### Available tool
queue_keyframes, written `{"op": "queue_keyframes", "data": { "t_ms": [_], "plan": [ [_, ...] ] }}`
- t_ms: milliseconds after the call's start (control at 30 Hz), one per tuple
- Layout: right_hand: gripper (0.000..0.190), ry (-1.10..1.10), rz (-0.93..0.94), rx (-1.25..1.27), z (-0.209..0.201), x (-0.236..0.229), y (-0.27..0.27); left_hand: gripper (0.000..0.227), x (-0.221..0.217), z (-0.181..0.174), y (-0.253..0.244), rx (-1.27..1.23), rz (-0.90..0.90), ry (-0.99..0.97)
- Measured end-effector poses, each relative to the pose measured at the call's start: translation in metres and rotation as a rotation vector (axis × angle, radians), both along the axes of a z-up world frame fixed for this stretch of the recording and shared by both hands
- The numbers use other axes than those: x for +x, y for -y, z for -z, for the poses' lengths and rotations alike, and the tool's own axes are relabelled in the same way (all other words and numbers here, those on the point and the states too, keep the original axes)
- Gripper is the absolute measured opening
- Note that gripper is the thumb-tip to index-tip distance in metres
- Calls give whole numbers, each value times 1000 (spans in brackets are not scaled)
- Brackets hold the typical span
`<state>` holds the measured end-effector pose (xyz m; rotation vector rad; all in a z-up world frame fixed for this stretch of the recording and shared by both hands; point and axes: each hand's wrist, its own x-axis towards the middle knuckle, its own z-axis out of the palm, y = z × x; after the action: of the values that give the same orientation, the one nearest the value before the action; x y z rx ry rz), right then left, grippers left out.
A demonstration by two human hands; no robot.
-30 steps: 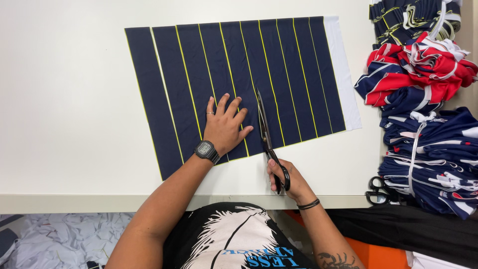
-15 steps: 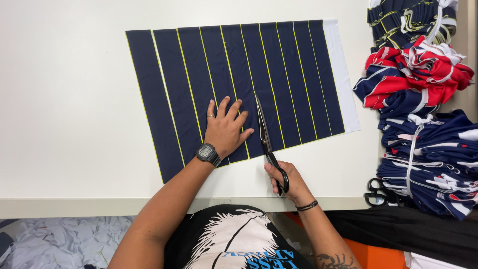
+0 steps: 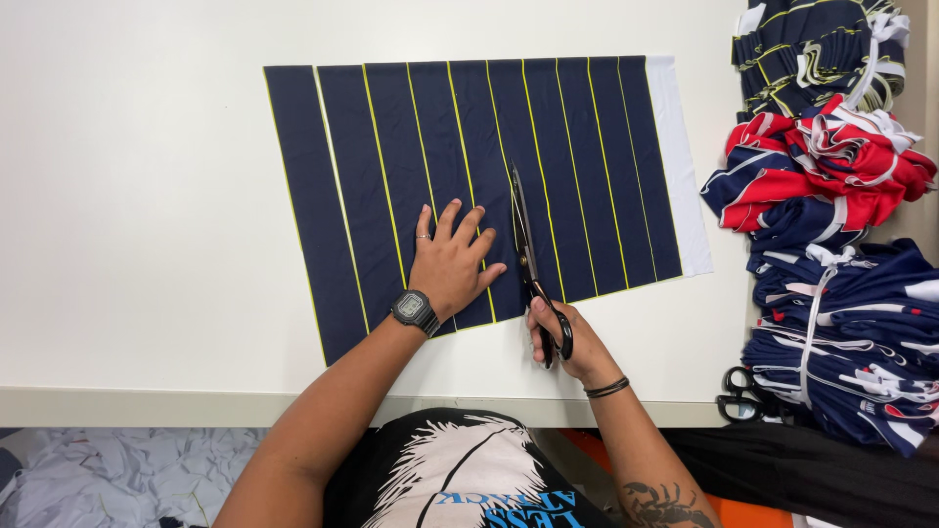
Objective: The person uses shears to cut a large piece of dark blue fabric with yellow guide lines into multiple vertical strips. They hold the fabric steady with their left hand while cutting along the lines with their right hand.
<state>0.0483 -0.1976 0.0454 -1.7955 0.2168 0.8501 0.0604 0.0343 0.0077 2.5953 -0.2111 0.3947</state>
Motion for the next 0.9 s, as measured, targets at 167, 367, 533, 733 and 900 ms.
{"op": "queue_keyframes", "data": {
  "t_ms": [167, 367, 533, 733, 900],
  "plan": [
    [53, 6, -1, 16, 2, 5, -1, 51, 0, 1, 0, -2, -1, 2],
    [52, -1, 0, 32, 0, 9, -4, 51, 0, 0, 0, -6, -2, 2],
    [50, -6, 10, -25, 1, 8, -7, 51, 0, -1, -1, -11, -4, 12],
    [47, -8, 17, -32, 2, 7, -9, 50, -2, -6, 0, -13, -14, 0],
    [51, -98, 25, 77, -9, 11, -5, 49, 21, -17, -4, -28, -34, 6]
  ]
}}
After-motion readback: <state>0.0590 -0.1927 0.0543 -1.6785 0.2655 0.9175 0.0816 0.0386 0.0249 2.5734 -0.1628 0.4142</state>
